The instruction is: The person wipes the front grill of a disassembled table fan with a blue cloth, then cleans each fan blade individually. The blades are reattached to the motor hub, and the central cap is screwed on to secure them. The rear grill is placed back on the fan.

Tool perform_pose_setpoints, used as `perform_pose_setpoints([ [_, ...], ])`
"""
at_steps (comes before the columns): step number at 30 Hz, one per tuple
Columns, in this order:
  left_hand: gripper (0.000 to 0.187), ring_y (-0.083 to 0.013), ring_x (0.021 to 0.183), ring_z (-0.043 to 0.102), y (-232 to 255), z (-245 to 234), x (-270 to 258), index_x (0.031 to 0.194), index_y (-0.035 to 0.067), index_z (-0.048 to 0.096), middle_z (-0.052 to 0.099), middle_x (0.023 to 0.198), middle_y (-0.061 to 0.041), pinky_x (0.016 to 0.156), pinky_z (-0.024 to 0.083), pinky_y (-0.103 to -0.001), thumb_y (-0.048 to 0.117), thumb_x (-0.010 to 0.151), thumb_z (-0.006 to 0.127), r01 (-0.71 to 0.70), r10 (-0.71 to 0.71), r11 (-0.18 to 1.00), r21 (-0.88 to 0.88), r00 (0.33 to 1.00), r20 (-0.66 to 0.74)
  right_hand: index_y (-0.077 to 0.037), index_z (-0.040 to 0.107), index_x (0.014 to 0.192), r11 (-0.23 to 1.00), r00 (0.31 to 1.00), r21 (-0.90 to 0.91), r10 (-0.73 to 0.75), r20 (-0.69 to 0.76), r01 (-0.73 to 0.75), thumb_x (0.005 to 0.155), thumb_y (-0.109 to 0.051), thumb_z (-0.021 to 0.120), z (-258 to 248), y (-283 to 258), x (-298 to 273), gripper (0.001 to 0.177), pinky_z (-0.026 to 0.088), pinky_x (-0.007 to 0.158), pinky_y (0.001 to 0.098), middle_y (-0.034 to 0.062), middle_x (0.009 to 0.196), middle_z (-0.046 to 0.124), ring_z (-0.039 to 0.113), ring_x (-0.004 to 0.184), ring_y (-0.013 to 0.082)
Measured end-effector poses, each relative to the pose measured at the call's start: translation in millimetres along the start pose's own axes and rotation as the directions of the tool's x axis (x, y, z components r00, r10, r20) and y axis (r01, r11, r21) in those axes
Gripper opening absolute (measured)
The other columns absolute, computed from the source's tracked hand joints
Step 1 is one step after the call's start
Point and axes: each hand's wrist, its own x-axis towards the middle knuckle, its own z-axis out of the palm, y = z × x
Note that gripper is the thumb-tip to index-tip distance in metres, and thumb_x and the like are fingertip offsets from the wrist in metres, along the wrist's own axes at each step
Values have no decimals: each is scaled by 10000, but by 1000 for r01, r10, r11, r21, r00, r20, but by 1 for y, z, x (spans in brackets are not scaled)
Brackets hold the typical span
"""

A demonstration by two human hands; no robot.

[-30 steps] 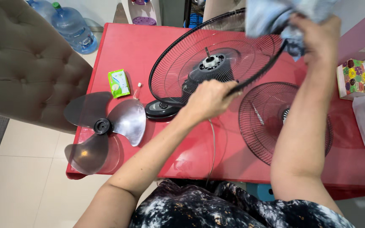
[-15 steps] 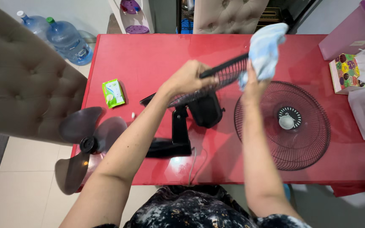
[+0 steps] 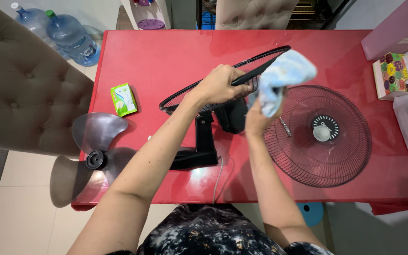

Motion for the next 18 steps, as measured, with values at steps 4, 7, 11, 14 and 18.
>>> perform_pose_setpoints([
  [4, 159, -132, 631, 694, -5, 8, 6, 897, 3, 767, 729, 680, -78, 640, 560, -315, 153, 854, 742, 35, -35, 998, -47, 999, 0, 82, 635, 1312, 956, 973, 199, 227, -37, -215, 972, -27, 692, 5, 22, 42, 362, 587, 910, 398, 196, 1227, 725, 719, 1054, 286],
  [7, 150, -121, 653, 711, -12, 15, 4, 899, 3, 764, 747, 713, -66, 661, 581, -302, 143, 850, 741, -18, 18, 993, -118, 1000, -2, 77, 658, 1254, 848, 902, 371, 428, -59, -378, 950, -46, 724, 5, 60, 95, 334, 600, 807, 374, 144, 1152, 727, 722, 950, 237],
  [11, 132, -113, 665, 713, -15, 21, 9, 896, -7, 780, 743, 714, -71, 678, 566, -296, 107, 836, 752, -93, 93, 995, -26, 995, -21, 57, 610, 1258, 770, 885, 518, 462, -52, -372, 911, -6, 736, 1, 83, 113, 375, 578, 898, 341, 104, 1209, 702, 712, 1042, 196],
  [14, 127, -92, 666, 712, -15, 17, 9, 887, -5, 768, 760, 735, -51, 669, 590, -277, 105, 830, 739, -32, 33, 989, -147, 999, 2, 74, 606, 1263, 876, 939, 386, 339, -64, -289, 957, -25, 703, 3, 62, 84, 335, 546, 945, 351, 121, 1220, 691, 681, 1064, 205],
  [18, 137, -100, 634, 692, -14, 18, 11, 879, -2, 767, 739, 697, -54, 638, 572, -286, 129, 844, 750, 9, -4, 992, -129, 999, 39, 87, 612, 1279, 967, 972, 125, 230, -52, -222, 1027, -86, 664, -12, 13, 30, 311, 528, 993, 392, 151, 1204, 680, 660, 1081, 237],
])
